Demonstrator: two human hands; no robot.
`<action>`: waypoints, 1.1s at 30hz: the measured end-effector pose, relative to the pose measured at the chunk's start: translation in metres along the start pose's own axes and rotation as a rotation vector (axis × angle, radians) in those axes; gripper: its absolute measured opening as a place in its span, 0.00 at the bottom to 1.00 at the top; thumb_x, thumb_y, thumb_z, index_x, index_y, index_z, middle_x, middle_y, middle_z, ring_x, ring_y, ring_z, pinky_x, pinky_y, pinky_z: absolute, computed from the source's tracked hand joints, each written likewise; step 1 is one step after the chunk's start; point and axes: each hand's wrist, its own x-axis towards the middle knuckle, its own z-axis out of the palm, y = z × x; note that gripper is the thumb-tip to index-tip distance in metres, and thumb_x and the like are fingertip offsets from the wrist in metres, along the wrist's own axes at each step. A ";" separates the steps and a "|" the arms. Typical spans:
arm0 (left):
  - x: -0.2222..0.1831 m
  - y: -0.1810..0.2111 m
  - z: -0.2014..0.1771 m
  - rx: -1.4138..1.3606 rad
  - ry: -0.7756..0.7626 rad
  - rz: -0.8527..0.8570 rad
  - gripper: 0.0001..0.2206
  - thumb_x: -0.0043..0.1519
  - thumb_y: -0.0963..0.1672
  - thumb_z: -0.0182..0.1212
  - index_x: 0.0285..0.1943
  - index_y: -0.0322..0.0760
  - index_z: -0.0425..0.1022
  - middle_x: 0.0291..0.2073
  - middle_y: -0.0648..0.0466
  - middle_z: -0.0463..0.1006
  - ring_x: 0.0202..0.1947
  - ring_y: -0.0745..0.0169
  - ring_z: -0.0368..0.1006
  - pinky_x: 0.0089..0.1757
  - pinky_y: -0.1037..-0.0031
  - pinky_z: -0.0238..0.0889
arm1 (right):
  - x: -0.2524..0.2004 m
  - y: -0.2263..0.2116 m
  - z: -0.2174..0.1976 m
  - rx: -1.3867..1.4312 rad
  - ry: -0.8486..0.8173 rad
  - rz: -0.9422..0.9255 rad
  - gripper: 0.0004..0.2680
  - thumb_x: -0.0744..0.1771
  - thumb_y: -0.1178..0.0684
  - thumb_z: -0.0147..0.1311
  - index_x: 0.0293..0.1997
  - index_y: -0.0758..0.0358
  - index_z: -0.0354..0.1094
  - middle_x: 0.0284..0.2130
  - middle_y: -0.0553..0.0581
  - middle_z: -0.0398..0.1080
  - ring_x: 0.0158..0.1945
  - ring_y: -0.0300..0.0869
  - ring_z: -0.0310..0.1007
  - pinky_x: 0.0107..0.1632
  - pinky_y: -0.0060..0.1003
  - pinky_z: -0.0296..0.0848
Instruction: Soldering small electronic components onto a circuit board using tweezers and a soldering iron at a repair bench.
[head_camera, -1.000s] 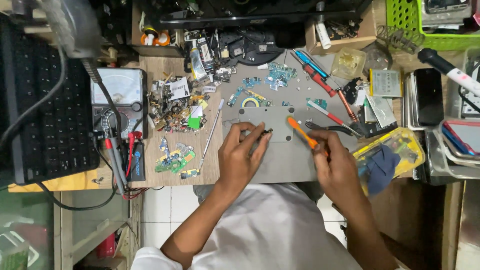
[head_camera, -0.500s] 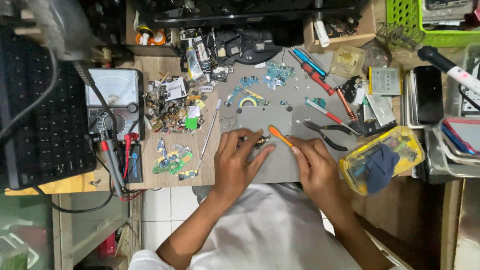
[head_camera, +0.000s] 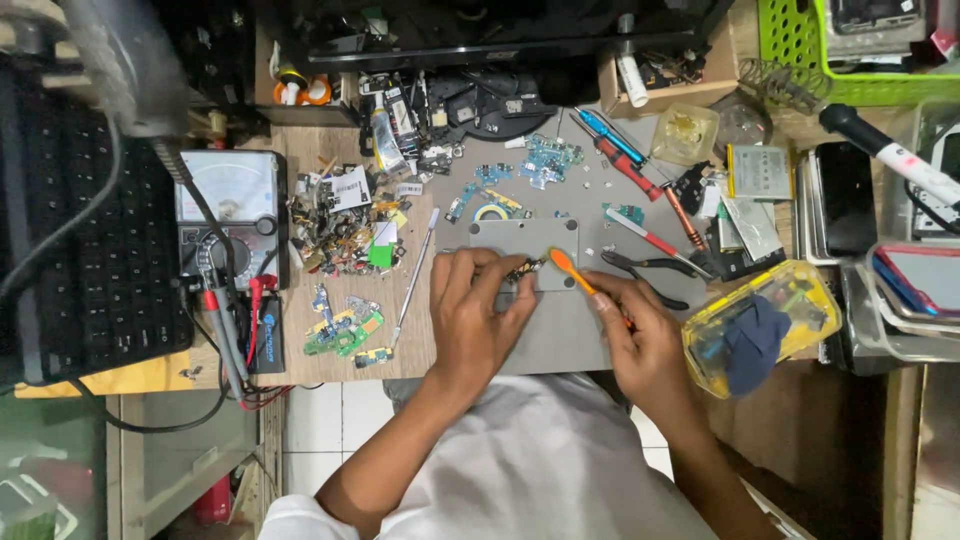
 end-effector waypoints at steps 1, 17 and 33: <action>0.005 -0.001 0.002 0.001 0.002 0.002 0.10 0.52 0.37 0.73 0.41 0.36 0.83 0.31 0.52 0.73 0.38 0.50 0.70 0.40 0.65 0.65 | -0.001 -0.001 0.002 0.001 0.000 -0.003 0.09 0.71 0.59 0.49 0.55 0.63 0.75 0.34 0.62 0.74 0.27 0.44 0.73 0.36 0.38 0.75; 0.021 -0.009 0.010 -0.114 -0.296 -0.292 0.07 0.58 0.38 0.69 0.44 0.30 0.85 0.32 0.41 0.79 0.33 0.41 0.78 0.37 0.61 0.71 | 0.003 0.028 0.002 -0.091 0.010 -0.136 0.12 0.69 0.62 0.54 0.55 0.54 0.80 0.29 0.56 0.71 0.32 0.42 0.75 0.39 0.34 0.74; 0.032 -0.010 0.006 -0.110 -0.388 -0.323 0.08 0.57 0.39 0.70 0.45 0.32 0.85 0.30 0.42 0.79 0.31 0.44 0.80 0.33 0.66 0.74 | 0.016 0.018 0.000 -0.077 -0.001 -0.208 0.13 0.68 0.66 0.50 0.55 0.60 0.80 0.28 0.60 0.68 0.31 0.44 0.74 0.36 0.36 0.75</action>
